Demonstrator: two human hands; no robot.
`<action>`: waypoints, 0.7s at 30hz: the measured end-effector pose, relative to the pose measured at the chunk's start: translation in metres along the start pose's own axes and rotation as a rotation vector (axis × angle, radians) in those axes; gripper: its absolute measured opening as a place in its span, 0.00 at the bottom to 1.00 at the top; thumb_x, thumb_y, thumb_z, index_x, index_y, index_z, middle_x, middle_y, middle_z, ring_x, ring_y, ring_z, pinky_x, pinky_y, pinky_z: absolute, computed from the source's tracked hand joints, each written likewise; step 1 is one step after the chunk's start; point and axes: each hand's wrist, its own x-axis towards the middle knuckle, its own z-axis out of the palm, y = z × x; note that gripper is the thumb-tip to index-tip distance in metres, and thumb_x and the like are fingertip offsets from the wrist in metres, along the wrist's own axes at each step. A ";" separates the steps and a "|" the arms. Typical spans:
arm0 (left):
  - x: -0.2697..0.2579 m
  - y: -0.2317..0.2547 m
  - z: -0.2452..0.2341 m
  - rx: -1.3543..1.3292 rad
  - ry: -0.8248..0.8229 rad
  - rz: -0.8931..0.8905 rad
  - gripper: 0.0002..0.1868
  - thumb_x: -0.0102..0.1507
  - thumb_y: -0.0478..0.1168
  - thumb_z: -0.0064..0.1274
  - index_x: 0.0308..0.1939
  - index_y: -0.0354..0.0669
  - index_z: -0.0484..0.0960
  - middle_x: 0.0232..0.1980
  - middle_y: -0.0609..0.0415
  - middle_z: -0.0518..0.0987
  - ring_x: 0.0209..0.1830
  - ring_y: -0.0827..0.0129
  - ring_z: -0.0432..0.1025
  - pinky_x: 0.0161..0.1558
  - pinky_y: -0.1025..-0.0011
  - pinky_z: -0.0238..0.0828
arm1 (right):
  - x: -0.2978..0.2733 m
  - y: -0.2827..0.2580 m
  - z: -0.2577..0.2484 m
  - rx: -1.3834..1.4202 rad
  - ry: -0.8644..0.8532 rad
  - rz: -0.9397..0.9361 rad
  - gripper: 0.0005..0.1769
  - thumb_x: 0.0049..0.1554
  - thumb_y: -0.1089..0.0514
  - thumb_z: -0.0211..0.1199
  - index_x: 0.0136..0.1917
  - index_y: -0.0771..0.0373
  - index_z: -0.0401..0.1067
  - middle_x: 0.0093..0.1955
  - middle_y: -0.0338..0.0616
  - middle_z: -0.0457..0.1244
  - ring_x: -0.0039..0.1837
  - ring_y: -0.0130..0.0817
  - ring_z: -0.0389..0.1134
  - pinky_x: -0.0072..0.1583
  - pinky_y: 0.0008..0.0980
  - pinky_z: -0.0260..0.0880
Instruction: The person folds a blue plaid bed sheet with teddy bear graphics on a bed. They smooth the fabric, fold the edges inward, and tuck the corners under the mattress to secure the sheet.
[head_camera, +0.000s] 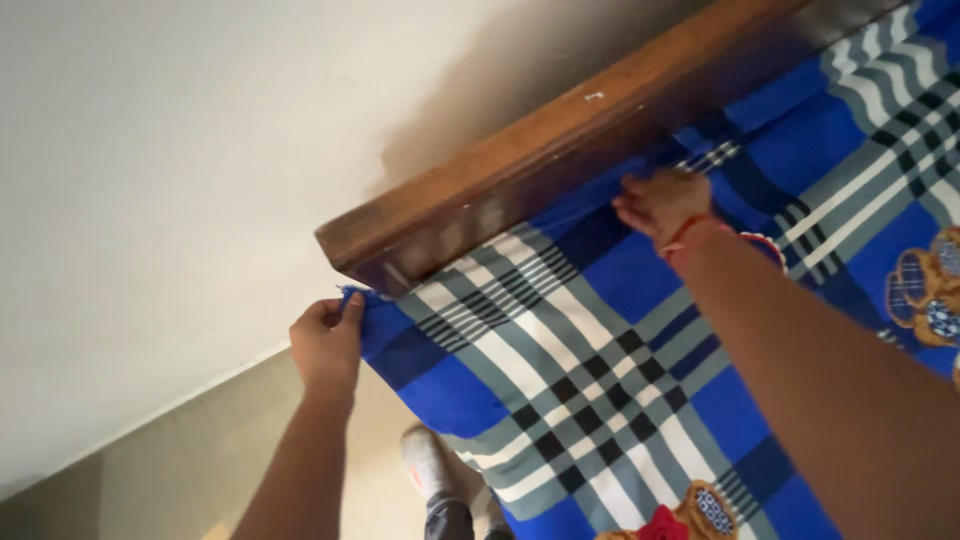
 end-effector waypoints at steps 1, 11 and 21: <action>0.001 0.000 0.001 0.034 0.018 -0.032 0.16 0.63 0.48 0.63 0.38 0.35 0.86 0.32 0.49 0.83 0.31 0.65 0.74 0.39 0.65 0.70 | 0.004 -0.004 -0.004 0.008 0.002 -0.002 0.29 0.56 0.47 0.62 0.65 0.65 0.66 0.60 0.55 0.68 0.59 0.51 0.72 0.54 0.49 0.75; 0.027 -0.002 0.026 0.228 0.051 -0.245 0.12 0.59 0.43 0.60 0.42 0.40 0.88 0.42 0.41 0.86 0.44 0.52 0.81 0.51 0.58 0.75 | 0.055 -0.004 -0.013 0.206 -0.149 -0.042 0.28 0.59 0.58 0.57 0.68 0.76 0.65 0.64 0.59 0.69 0.66 0.52 0.71 0.60 0.44 0.74; 0.046 -0.030 0.063 0.296 0.085 -0.110 0.22 0.57 0.51 0.59 0.51 0.44 0.84 0.51 0.41 0.82 0.55 0.44 0.75 0.54 0.53 0.71 | 0.029 -0.014 0.033 0.203 0.231 -0.071 0.16 0.61 0.65 0.57 0.63 0.63 0.71 0.63 0.54 0.69 0.61 0.49 0.74 0.55 0.48 0.82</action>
